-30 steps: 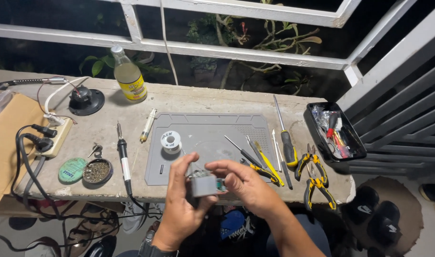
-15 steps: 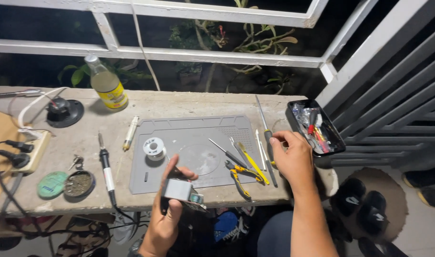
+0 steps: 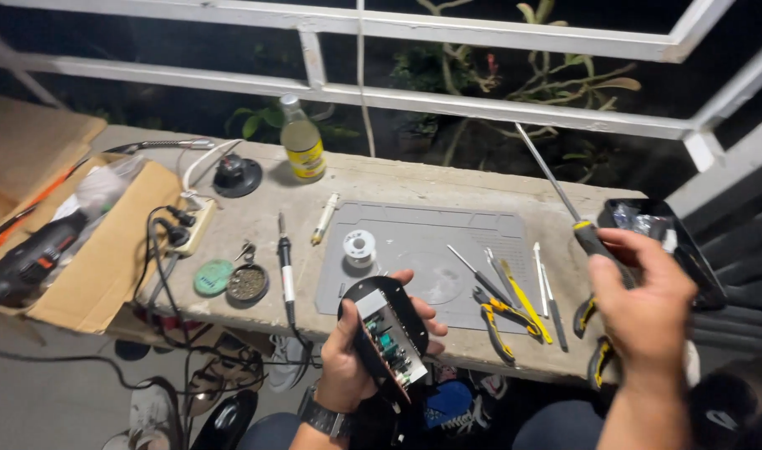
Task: The person uses a screwdriver to remove screws from the back of a black electronic device. They then flip the device over to reveal the internal circuit board and continue to manipulate the device with the screwdriver.
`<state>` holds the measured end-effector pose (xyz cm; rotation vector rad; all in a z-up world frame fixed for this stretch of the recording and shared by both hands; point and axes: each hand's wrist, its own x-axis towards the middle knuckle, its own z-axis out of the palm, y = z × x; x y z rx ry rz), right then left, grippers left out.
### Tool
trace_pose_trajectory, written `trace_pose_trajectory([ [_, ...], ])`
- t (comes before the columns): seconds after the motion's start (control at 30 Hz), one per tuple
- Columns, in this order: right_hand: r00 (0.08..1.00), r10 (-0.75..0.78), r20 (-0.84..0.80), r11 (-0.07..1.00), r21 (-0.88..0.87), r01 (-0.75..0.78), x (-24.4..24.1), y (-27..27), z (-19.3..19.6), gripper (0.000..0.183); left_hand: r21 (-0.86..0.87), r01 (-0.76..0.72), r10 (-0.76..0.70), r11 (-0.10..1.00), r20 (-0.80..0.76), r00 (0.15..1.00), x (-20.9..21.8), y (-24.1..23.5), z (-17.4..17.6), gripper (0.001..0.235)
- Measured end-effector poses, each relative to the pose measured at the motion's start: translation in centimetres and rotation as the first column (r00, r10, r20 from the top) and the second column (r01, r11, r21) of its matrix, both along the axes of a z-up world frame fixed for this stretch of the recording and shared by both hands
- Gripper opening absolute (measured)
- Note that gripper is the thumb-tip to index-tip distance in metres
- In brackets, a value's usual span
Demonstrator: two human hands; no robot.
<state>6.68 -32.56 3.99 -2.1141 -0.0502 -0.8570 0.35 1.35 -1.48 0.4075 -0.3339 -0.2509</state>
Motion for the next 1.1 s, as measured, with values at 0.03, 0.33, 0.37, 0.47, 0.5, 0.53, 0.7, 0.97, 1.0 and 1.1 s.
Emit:
trace_pose_trajectory([
  [0.03,0.997,0.073,-0.002,0.995,0.072,-0.073,-1.7,0.9,2.4,0.033,-0.035,0.012,-0.012,0.999,-0.019,1.0,0.2,0.2,0.0,0.092],
  [0.33,0.925,0.361,0.119,0.777,0.509,-0.369,-5.6,1.4,2.9,0.043,0.12,-0.06,0.05,0.991,0.088,0.995,0.0,2.1,1.0,0.094],
  [0.37,0.924,0.364,0.12,0.776,0.509,-0.372,-5.3,1.2,3.1,0.043,0.12,-0.063,0.052,0.991,0.089,0.995,0.0,2.2,1.5,0.094],
  [0.47,0.934,0.318,0.165,0.599,0.729,-0.332,-4.5,-0.4,2.9,0.076,0.555,-0.258,0.193,0.791,0.174,0.966,-0.1,2.2,2.4,0.095],
  [0.5,0.948,0.256,0.188,0.473,0.831,-0.292,-4.0,-1.4,2.1,0.079,0.692,-0.429,0.232,0.581,0.364,0.902,-0.1,2.0,2.4,0.086],
  [0.53,0.962,0.185,0.202,0.331,0.909,-0.255,-3.5,-2.6,1.3,0.082,0.742,-0.584,0.212,0.329,0.544,0.812,-0.1,1.7,2.4,0.077],
  [0.7,0.971,0.118,0.208,0.252,0.94,-0.232,-3.4,-1.8,2.9,0.036,0.486,-0.847,-0.149,-0.216,0.841,0.521,-0.1,0.0,1.2,0.09],
  [0.97,0.945,0.001,0.327,0.662,0.708,-0.246,-8.3,7.7,7.1,0.062,0.309,-0.874,-0.444,-0.375,0.768,0.462,-1.1,-3.7,0.3,0.118],
  [1.0,0.948,-0.004,0.317,0.704,0.674,-0.223,-8.4,8.9,7.6,0.076,0.305,-0.879,-0.447,-0.366,0.771,0.453,-1.2,-3.9,0.3,0.11],
  [1.1,0.948,0.008,0.318,0.753,0.622,-0.215,-7.9,11.3,8.5,0.09,0.302,-0.89,-0.456,-0.341,0.775,0.438,-1.4,-4.5,0.4,0.098],
])
